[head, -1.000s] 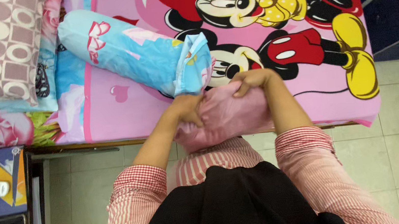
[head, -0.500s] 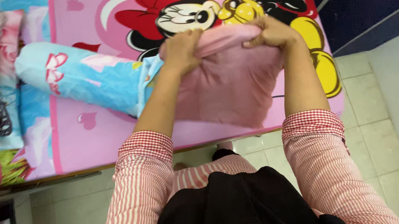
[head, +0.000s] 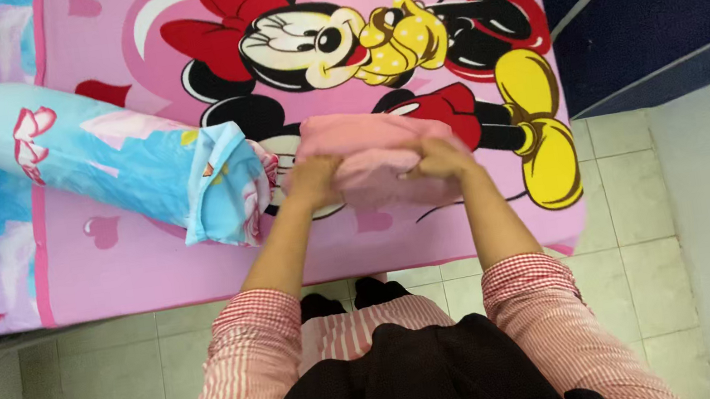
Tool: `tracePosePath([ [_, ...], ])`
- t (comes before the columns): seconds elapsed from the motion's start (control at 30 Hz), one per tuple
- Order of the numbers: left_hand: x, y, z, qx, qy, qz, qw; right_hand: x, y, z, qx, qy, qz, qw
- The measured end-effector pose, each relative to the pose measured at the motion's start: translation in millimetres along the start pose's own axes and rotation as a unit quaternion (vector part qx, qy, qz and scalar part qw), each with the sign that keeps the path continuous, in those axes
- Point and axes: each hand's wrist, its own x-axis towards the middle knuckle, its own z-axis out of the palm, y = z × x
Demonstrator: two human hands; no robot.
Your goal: The person puts pillowcases onto two bolsters by hand, securing the ends with strings and smoothing the fabric on a bed.
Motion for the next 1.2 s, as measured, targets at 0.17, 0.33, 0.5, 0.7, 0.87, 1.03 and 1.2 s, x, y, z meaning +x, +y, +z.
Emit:
tracePosePath([
  [0.17, -17, -14, 49, -0.086, -0.093, -0.064, 0.990, 20, 57, 79, 0.116, -0.097, 0.089, 0.984],
  [0.33, -29, -2, 72, -0.066, 0.086, -0.071, 0.992, 37, 96, 103, 0.246, -0.055, 0.190, 0.949],
  [0.5, -59, 14, 51, 0.004, 0.283, 0.023, 0.959, 26, 114, 77, 0.391, -0.019, 0.225, 0.893],
  [0.7, -12, -20, 63, -0.182, 0.151, -0.137, 0.962, 34, 77, 46, 0.254, -0.016, 0.230, 0.939],
  [0.87, -28, -62, 63, -0.351, 0.136, -0.134, 0.917, 11, 54, 37, 0.082, -0.129, 0.110, 0.982],
  [1.03, -58, -80, 103, -0.388, 0.150, -0.106, 0.903, -12, 44, 64, 0.014, -0.226, 0.022, 0.974],
  [1.2, -57, -108, 149, -0.363, 0.126, -0.216, 0.897, -8, 15, 79, 0.069, -0.143, 0.044, 0.986],
])
